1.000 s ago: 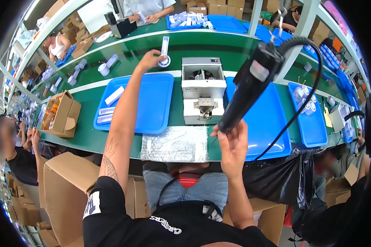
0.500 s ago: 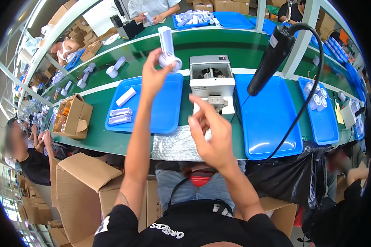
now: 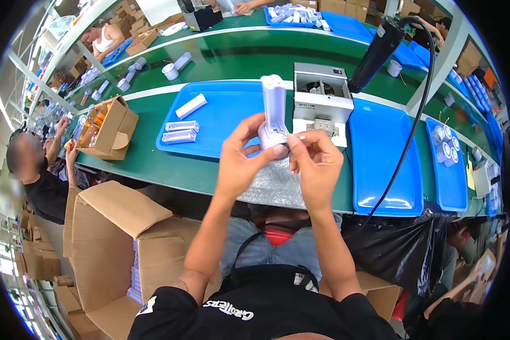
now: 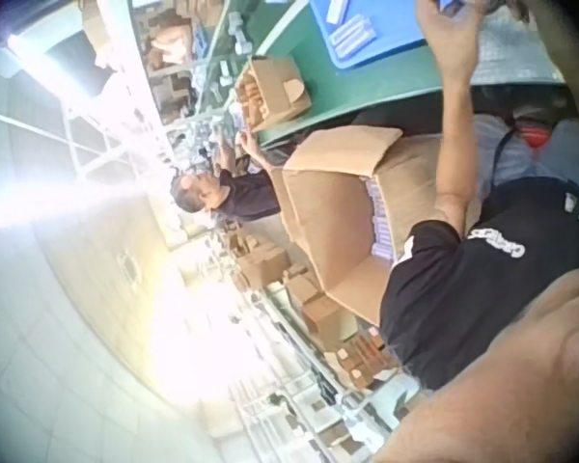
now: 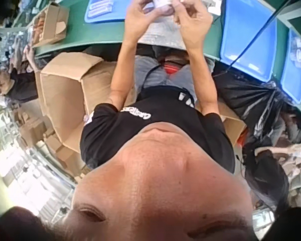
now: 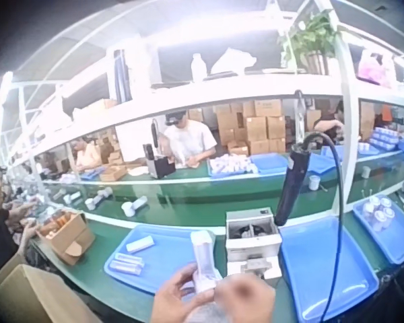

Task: Assembling small electronic fans by placing components into plastic housings and securing them with an electric screwdriver.

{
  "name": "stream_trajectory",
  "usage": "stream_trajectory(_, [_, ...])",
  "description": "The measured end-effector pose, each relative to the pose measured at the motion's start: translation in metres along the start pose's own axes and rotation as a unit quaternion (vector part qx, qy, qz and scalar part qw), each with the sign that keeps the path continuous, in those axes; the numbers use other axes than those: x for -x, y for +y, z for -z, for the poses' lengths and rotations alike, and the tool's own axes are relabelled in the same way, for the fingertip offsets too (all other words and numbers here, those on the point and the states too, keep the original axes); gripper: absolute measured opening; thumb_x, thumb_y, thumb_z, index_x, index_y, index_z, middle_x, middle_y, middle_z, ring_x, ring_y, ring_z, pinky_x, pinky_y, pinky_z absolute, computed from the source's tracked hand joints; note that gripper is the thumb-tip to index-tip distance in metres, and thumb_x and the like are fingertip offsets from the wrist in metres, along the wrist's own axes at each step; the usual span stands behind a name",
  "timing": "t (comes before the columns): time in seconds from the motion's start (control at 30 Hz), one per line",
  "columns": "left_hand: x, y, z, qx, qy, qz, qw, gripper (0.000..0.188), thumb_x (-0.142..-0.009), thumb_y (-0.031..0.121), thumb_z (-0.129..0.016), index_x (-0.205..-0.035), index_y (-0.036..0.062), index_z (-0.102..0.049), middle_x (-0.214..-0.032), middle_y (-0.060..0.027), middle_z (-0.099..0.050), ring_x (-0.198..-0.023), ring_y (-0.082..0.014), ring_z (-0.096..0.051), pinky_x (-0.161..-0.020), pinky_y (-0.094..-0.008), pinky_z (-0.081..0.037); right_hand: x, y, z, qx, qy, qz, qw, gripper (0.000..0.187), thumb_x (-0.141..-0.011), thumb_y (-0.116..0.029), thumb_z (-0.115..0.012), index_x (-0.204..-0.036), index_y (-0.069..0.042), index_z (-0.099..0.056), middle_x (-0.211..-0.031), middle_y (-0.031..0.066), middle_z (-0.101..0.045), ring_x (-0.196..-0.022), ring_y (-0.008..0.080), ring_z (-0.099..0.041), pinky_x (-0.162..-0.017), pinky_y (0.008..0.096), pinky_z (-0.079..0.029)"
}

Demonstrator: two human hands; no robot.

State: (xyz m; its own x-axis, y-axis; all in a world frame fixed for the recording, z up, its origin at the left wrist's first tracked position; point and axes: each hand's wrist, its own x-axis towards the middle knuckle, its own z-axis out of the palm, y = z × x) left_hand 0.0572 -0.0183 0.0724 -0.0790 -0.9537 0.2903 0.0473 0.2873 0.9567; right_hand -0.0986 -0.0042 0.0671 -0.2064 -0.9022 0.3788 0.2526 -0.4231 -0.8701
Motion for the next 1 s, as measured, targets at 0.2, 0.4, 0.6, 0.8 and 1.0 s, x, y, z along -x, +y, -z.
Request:
stream_trajectory(0.2, [-0.042, -0.009, 0.02, 0.232, -0.16, 0.125, 0.951, 0.061, -0.096, 0.016, -0.076, -0.149, -0.0029, -0.052, -0.133, -0.0126, -0.069, -0.12, -0.0202, -0.069, -0.097, -0.0373, -0.061, 0.005, -0.005, 0.006, -0.22, 0.089, -0.086, 0.968, 0.009, -0.101, -0.005, -0.072, -0.1, -0.001, -0.063, -0.074, 0.0032, -0.063, -0.055, 0.0105, -0.057, -0.05, 0.0256, -0.043])
stream_trajectory(0.4, [-0.198, -0.027, 0.064, -0.029, -0.066, 0.077, 0.994, 0.059, -0.099, 0.04, -0.074, -0.141, -0.0001, -0.063, -0.123, -0.0108, -0.074, -0.11, -0.0204, -0.073, -0.093, -0.0415, -0.061, 0.049, 0.032, 0.056, 0.196, 0.034, 0.055, 0.979, 0.008, -0.099, -0.003, -0.071, -0.1, 0.0, -0.064, -0.077, 0.0011, -0.064, -0.062, 0.0051, -0.057, -0.056, 0.0217, -0.044])
stream_trajectory(0.6, [-0.343, -0.145, 0.093, -0.223, -0.063, 0.169, 0.958, 0.059, -0.098, 0.052, -0.073, -0.128, 0.0008, -0.07, -0.12, -0.0118, -0.074, -0.106, -0.023, -0.072, -0.082, -0.0417, -0.064, 0.053, 0.036, 0.054, 0.344, -0.055, 0.063, 0.935, 0.008, -0.093, -0.005, -0.076, -0.093, -0.003, -0.068, -0.066, 0.0043, -0.062, -0.054, 0.0093, -0.057, -0.05, 0.0269, -0.043])
stream_trajectory(0.8, [-0.366, -0.16, 0.142, -0.426, 0.02, 0.062, 0.902, 0.068, -0.094, 0.062, -0.071, -0.105, -0.0048, -0.077, -0.097, -0.0217, -0.077, -0.087, -0.0292, -0.076, -0.072, -0.0434, -0.062, 0.052, 0.041, 0.047, 0.341, -0.09, 0.059, 0.934, 0.007, -0.093, -0.004, -0.075, -0.093, -0.002, -0.069, -0.065, 0.0076, -0.062, -0.052, 0.0141, -0.059, -0.049, 0.0308, -0.045])
stream_trajectory(1.0, [-0.298, -0.054, 0.183, -0.524, -0.028, 0.059, 0.849, 0.039, -0.088, 0.044, -0.079, -0.097, 0.0056, -0.083, -0.095, -0.0189, -0.08, -0.087, -0.0343, -0.077, -0.082, -0.0438, -0.06, 0.049, 0.039, 0.062, 0.355, -0.085, 0.028, 0.931, 0.006, -0.092, -0.005, -0.075, -0.095, -0.005, -0.069, -0.078, 0.0095, -0.07, -0.059, 0.0225, -0.07, -0.053, 0.0357, -0.053])
